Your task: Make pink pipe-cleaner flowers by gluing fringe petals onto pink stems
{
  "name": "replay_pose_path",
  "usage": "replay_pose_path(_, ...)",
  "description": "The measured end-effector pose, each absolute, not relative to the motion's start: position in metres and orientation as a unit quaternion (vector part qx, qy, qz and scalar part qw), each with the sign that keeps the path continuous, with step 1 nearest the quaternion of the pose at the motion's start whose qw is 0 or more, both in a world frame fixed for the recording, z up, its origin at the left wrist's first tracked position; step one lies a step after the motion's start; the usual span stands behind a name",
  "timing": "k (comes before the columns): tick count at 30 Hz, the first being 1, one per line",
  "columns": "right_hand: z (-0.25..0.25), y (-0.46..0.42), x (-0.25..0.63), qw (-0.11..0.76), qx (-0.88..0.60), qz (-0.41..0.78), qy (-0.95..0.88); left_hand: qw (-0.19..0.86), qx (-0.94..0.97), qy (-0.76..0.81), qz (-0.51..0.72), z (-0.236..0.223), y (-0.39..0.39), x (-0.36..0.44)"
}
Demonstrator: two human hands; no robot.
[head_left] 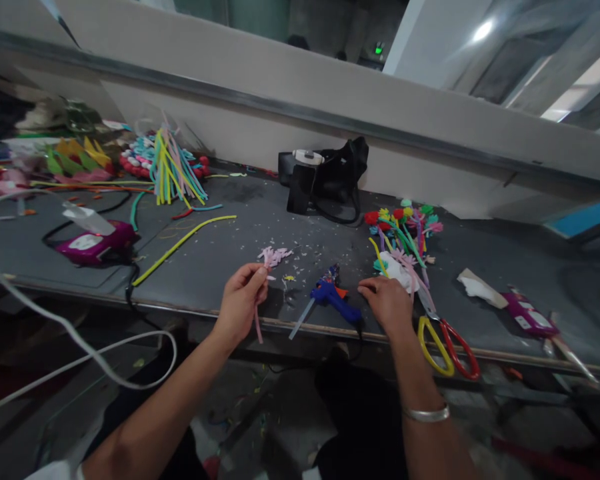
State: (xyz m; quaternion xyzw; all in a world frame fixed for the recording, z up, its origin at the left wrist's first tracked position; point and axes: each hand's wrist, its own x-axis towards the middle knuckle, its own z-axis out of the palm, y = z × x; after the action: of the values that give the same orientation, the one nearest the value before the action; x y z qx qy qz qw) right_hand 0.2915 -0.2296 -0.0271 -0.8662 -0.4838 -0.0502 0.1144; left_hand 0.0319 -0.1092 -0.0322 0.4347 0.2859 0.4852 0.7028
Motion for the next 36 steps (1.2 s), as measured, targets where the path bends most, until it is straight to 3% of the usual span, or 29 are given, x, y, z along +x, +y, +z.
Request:
replay_pose_path(9,-0.031,-0.226,0.293,0.142,-0.87,-0.081,-0.465,0.706,0.43,0.288,0.483,-0.031,-0.11,0.031)
replay_pose_path(14,-0.02,-0.231,0.281,0.451,-0.798,0.024,-0.399,0.707,0.435,0.292,0.475,-0.031,-0.109,0.031)
replay_pose_path(17,-0.013,-0.231,0.266,0.608,-0.7,0.202,-0.314,0.707,0.436,0.288,0.477,-0.031,-0.109,0.032)
replay_pose_path(19,-0.009,-0.23,0.256,0.666,-0.621,0.326,-0.254,0.707,0.435,0.288,0.476,-0.032,-0.109,0.032)
replay_pose_path(22,-0.003,-0.229,0.246,0.692,-0.547,0.42,-0.213,0.71,0.433,0.289,0.474,-0.032,-0.109,0.032)
replay_pose_path(26,0.0,-0.23,0.242,0.696,-0.525,0.443,-0.208,0.71,0.432,0.288,0.476,-0.032,-0.109,0.032)
replay_pose_path(32,-0.007,-0.228,0.237,0.681,-0.591,0.339,-0.27,0.707,0.438,0.292,0.472,-0.032,-0.109,0.032)
replay_pose_path(36,-0.009,-0.224,0.214,0.626,-0.64,0.246,-0.372,0.714,0.425,0.293,0.473,-0.029,-0.113,0.033)
